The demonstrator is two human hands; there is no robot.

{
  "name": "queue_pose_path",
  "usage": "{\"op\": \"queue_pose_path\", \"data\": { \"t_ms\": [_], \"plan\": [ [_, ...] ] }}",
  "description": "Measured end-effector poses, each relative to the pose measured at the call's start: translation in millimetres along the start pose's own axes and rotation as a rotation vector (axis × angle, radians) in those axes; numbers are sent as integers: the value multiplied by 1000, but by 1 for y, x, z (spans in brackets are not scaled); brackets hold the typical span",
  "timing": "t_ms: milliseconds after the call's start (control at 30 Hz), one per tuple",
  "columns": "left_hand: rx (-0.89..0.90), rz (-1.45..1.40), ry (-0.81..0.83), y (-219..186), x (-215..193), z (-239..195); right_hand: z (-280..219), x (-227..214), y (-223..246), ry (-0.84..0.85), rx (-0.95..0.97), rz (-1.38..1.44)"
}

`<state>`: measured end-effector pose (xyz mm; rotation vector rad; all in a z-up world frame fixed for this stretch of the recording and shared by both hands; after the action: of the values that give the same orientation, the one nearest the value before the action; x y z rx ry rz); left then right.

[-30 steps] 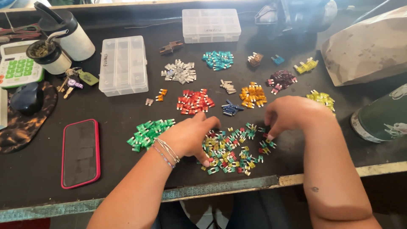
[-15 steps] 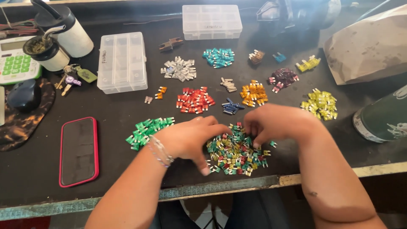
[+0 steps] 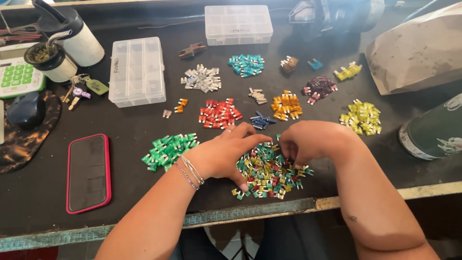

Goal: The person sorts small, colorful electronic components from a mixed pile on a table into separate color-coded piles. They use both hands to pick up individual items and place them into the corresponding sorted groups.

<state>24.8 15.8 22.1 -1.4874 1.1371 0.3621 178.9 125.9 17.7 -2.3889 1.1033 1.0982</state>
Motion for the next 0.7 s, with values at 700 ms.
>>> {"op": "queue_pose_path", "data": {
  "t_ms": [700],
  "plan": [
    [495, 280, -461, -24, 48, 34, 22, -19, -39, -317, 14, 106]
  ]
}}
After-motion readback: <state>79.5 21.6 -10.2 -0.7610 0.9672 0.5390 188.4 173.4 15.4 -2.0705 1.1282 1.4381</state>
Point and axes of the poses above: each hand's wrist, its own z-axis towards the middle knuckle, its own x-axis out of the palm, y = z × x, the point moved 5 cm from there along z, towards the middle knuckle, and after that the axes turned 4 degrees about -z, right-handed, at the moved point
